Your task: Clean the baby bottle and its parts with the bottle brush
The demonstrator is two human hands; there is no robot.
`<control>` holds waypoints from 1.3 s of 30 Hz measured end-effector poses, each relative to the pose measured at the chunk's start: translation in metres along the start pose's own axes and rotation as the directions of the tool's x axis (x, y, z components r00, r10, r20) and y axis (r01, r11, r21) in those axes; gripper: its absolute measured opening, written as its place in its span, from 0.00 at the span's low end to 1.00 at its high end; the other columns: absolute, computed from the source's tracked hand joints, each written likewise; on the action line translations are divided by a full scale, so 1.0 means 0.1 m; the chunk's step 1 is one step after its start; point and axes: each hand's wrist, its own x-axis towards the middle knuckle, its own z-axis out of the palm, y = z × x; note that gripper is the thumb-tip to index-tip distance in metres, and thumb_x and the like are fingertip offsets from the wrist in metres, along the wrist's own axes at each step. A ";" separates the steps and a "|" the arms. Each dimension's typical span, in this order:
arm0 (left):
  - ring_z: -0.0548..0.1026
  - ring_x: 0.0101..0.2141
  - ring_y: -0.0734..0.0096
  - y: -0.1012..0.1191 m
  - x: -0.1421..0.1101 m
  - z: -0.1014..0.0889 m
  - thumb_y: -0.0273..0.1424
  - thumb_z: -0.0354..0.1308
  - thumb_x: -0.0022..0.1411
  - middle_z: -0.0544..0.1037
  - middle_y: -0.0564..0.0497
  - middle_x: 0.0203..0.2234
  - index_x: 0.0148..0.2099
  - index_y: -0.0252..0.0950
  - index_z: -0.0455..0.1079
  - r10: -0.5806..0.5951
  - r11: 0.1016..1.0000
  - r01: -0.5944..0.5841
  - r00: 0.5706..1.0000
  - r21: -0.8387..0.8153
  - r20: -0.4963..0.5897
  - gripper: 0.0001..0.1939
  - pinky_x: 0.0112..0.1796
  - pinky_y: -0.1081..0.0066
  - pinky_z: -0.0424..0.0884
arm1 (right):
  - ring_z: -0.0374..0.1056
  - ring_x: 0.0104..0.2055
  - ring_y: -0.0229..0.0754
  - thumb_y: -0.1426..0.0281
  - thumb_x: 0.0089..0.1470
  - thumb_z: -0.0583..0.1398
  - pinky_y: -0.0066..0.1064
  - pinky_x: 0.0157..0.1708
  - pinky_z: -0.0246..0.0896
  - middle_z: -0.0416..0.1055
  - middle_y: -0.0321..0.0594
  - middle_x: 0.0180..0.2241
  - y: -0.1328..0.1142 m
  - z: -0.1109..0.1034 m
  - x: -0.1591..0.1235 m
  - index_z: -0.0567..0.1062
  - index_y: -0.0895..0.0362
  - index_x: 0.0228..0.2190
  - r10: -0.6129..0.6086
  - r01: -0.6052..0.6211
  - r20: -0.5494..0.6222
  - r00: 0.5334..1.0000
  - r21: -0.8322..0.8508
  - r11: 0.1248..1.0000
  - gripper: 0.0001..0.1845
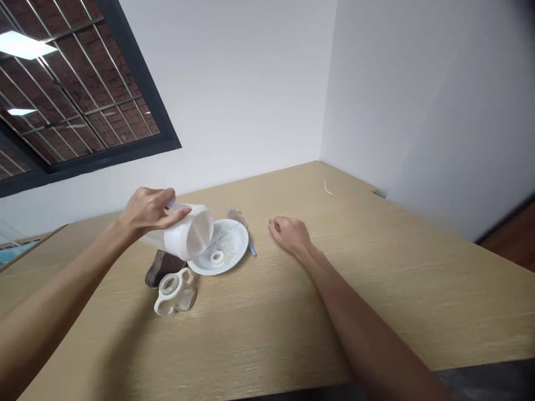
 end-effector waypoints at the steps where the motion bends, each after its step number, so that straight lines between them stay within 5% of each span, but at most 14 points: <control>1: 0.56 0.14 0.74 0.07 0.03 0.03 0.52 0.48 0.62 0.62 0.54 0.11 0.22 0.40 0.57 0.023 1.000 -0.023 1.000 -0.021 -0.011 0.25 0.19 0.69 0.52 | 0.64 0.24 0.37 0.66 0.62 0.51 0.33 0.27 0.41 0.75 0.41 0.24 -0.01 0.01 0.00 0.74 0.56 0.23 -0.001 0.001 0.003 1.000 0.001 1.000 0.20; 7: 0.55 0.13 0.74 0.41 0.49 0.29 0.55 0.45 0.62 0.63 0.52 0.11 0.21 0.39 0.59 0.090 0.992 -0.094 0.994 -0.079 -0.056 0.27 0.18 0.69 0.50 | 0.62 0.23 0.37 0.65 0.63 0.51 0.32 0.26 0.41 0.76 0.40 0.24 -0.02 0.04 -0.03 0.75 0.56 0.24 0.008 -0.008 0.010 1.000 -0.020 1.000 0.20; 11: 0.56 0.14 0.72 0.35 0.69 0.36 0.51 0.45 0.62 0.64 0.51 0.12 0.21 0.39 0.59 0.077 0.994 -0.083 0.994 -0.070 -0.076 0.25 0.20 0.69 0.50 | 0.62 0.23 0.37 0.65 0.63 0.51 0.31 0.26 0.41 0.75 0.40 0.23 0.00 0.04 -0.03 0.75 0.56 0.23 0.003 -0.003 0.003 1.000 -0.034 0.999 0.20; 19: 0.55 0.14 0.73 -0.08 0.31 0.18 0.51 0.47 0.59 0.62 0.52 0.12 0.20 0.40 0.56 -0.048 0.999 0.048 0.997 0.004 0.052 0.24 0.21 0.69 0.49 | 0.62 0.23 0.37 0.65 0.62 0.52 0.31 0.26 0.41 0.75 0.40 0.23 0.01 0.07 -0.02 0.75 0.56 0.23 0.011 -0.011 0.004 1.000 -0.018 1.000 0.20; 24: 0.55 0.13 0.73 -0.02 0.05 0.12 0.51 0.46 0.60 0.62 0.53 0.11 0.20 0.40 0.57 -0.016 1.000 0.017 0.997 -0.011 0.076 0.24 0.19 0.69 0.50 | 0.62 0.23 0.37 0.64 0.63 0.51 0.31 0.26 0.42 0.75 0.41 0.24 0.02 0.10 -0.02 0.75 0.56 0.23 0.021 -0.021 0.013 1.000 -0.002 1.000 0.21; 33: 0.55 0.12 0.75 0.34 0.52 0.41 0.49 0.46 0.61 0.61 0.54 0.10 0.19 0.41 0.53 0.088 0.982 -0.111 0.985 -0.150 -0.151 0.24 0.18 0.70 0.49 | 0.63 0.23 0.38 0.64 0.63 0.51 0.31 0.27 0.42 0.74 0.40 0.22 0.05 0.12 -0.03 0.74 0.56 0.22 0.024 -0.024 0.018 1.000 -0.028 0.999 0.21; 39: 0.56 0.13 0.73 0.05 0.60 0.40 0.47 0.46 0.60 0.61 0.52 0.10 0.19 0.41 0.54 -0.009 0.996 -0.003 0.992 -0.090 -0.127 0.23 0.19 0.69 0.49 | 0.63 0.23 0.38 0.64 0.63 0.51 0.31 0.26 0.42 0.74 0.40 0.21 0.06 0.13 -0.02 0.73 0.56 0.21 0.023 -0.022 0.017 1.000 -0.028 0.999 0.21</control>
